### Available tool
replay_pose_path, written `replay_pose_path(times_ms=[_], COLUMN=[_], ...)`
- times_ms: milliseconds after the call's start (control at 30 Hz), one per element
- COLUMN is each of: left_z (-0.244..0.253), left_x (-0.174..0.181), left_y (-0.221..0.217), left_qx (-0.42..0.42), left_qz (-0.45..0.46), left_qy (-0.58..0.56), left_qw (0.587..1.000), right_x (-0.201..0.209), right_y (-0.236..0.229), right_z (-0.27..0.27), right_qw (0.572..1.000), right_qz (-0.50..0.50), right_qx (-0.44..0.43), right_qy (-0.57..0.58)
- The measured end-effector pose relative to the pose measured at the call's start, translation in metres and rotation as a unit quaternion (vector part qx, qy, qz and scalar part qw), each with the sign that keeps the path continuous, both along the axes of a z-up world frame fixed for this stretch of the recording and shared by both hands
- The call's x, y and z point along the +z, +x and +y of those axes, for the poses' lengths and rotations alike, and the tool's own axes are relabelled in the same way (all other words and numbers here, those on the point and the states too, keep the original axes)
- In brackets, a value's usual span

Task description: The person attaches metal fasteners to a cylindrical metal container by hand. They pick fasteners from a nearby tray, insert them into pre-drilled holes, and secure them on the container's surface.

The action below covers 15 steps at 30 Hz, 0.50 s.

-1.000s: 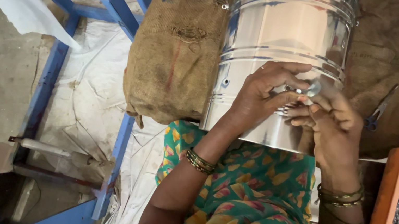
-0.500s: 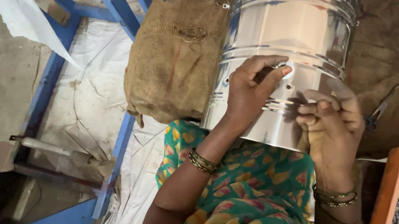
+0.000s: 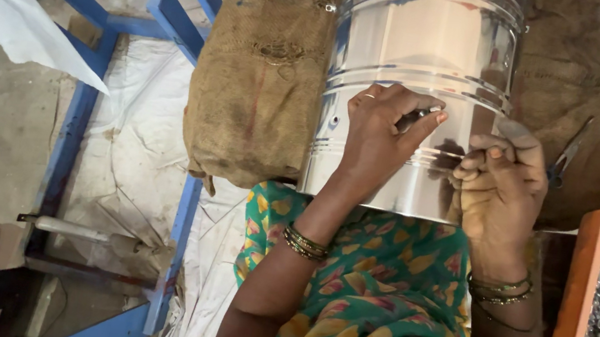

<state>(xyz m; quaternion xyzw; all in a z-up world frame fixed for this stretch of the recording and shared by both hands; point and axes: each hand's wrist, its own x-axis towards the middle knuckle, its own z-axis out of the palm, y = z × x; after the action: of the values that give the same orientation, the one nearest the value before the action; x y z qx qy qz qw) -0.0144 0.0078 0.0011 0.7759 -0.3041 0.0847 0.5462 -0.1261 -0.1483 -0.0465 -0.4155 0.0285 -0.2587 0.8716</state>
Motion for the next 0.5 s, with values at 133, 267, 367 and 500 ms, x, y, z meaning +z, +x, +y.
replay_pose_path(times_ms=[133,267,367,500], left_z=[-0.0004,0.0019,0.0014,0.0008], left_x=[-0.0002,-0.0020,-0.0042,-0.0080], left_y=[0.0001,-0.0001,-0.0006,-0.0026], left_qx=[0.002,-0.003,-0.005,0.014], left_qz=[-0.040,-0.037,-0.045,-0.059], left_qy=[0.010,0.017,0.022,0.017], left_qw=[0.999,0.999,0.999,0.998], right_x=[-0.0008,-0.0002,0.0005,-0.0001], right_y=[0.0009,0.0012,0.0012,0.0009], right_z=[0.0027,0.0055,0.0064,0.0062], right_qw=[1.000,1.000,1.000,1.000], right_qz=[-0.006,-0.007,-0.003,-0.001], right_qx=[-0.003,0.000,-0.005,-0.007], right_qy=[0.000,0.008,0.003,-0.010])
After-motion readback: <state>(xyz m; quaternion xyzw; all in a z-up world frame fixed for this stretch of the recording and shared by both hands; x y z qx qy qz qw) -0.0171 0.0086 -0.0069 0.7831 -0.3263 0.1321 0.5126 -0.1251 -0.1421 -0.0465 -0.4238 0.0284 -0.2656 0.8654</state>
